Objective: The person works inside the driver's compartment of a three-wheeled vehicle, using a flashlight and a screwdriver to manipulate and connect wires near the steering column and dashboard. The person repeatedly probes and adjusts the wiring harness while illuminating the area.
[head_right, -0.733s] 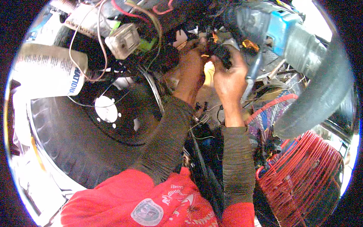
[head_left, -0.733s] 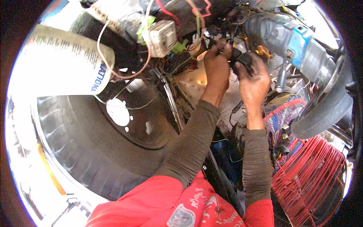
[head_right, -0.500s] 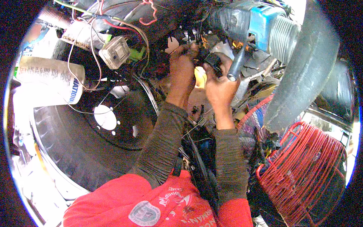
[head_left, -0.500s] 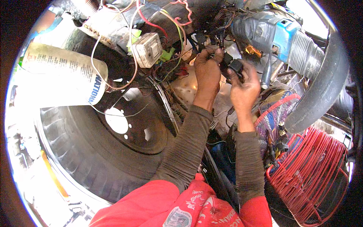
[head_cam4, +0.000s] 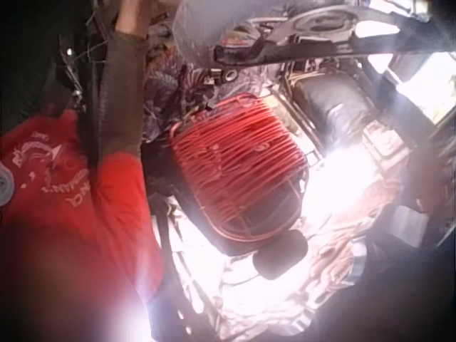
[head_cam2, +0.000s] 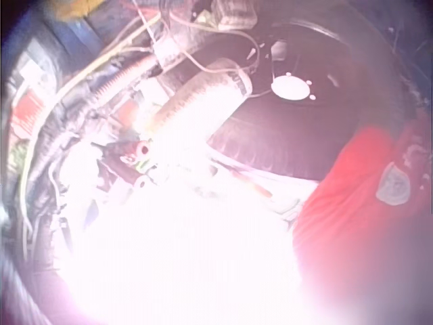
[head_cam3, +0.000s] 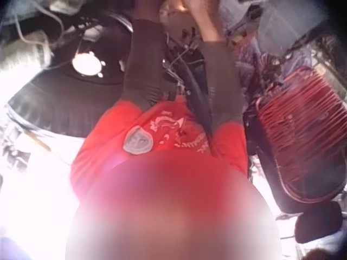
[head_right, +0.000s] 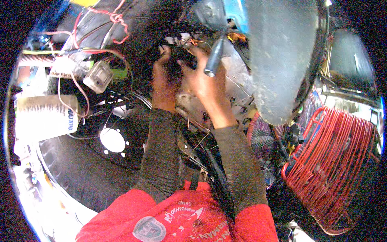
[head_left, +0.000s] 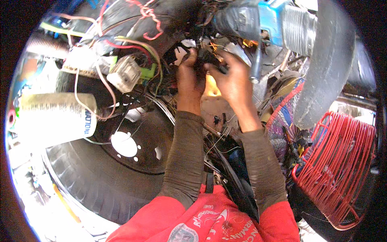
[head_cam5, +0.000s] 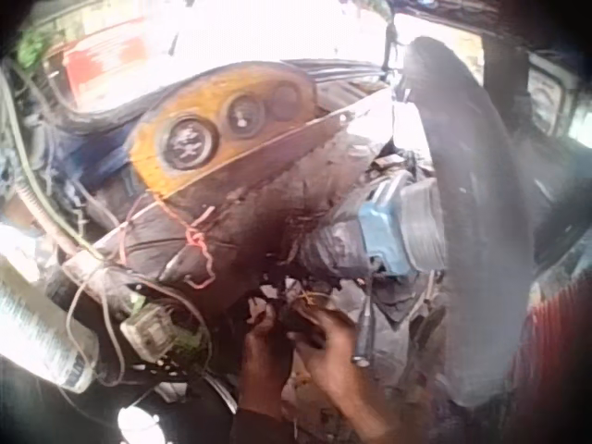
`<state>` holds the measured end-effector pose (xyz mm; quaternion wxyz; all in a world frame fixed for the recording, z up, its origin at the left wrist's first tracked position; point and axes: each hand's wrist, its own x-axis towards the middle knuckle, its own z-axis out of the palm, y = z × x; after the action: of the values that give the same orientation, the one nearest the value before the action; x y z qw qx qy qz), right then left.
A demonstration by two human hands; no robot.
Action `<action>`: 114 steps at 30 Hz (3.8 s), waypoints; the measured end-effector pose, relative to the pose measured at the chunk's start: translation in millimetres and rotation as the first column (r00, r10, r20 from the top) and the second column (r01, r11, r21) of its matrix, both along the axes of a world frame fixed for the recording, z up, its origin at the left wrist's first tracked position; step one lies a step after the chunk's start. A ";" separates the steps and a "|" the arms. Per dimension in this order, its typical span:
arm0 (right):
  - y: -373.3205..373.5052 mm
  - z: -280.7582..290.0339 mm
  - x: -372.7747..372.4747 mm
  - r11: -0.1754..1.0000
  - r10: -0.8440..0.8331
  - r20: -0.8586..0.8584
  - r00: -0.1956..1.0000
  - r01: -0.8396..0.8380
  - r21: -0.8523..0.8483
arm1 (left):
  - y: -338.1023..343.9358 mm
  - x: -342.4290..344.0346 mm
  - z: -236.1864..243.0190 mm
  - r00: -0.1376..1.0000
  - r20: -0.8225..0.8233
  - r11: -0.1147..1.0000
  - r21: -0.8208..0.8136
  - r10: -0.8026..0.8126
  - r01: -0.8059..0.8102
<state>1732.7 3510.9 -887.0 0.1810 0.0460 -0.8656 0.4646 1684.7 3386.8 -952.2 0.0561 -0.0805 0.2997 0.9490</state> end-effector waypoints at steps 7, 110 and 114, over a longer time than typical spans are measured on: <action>-6.6 -13.5 -25.5 0.998 0.027 -0.066 0.997 -0.024 0.049 | -1.1 5.0 -0.1 0.997 0.075 0.999 0.027 -0.031 0.029; 21.8 -17.0 -19.5 0.974 0.076 -0.021 0.997 -0.069 0.218 | 23.2 30.4 31.6 0.945 -0.309 0.156 -0.933 0.108 -0.324; 8.5 -16.5 -20.4 0.940 0.080 -0.142 0.987 -0.027 0.341 | 11.6 34.1 25.5 0.957 -0.289 0.403 -0.877 -0.003 -0.263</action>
<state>1712.4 3519.3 -903.5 0.2241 0.1356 -0.9143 0.3091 1718.8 3398.4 -926.7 -0.1084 -0.0035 0.7620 0.6384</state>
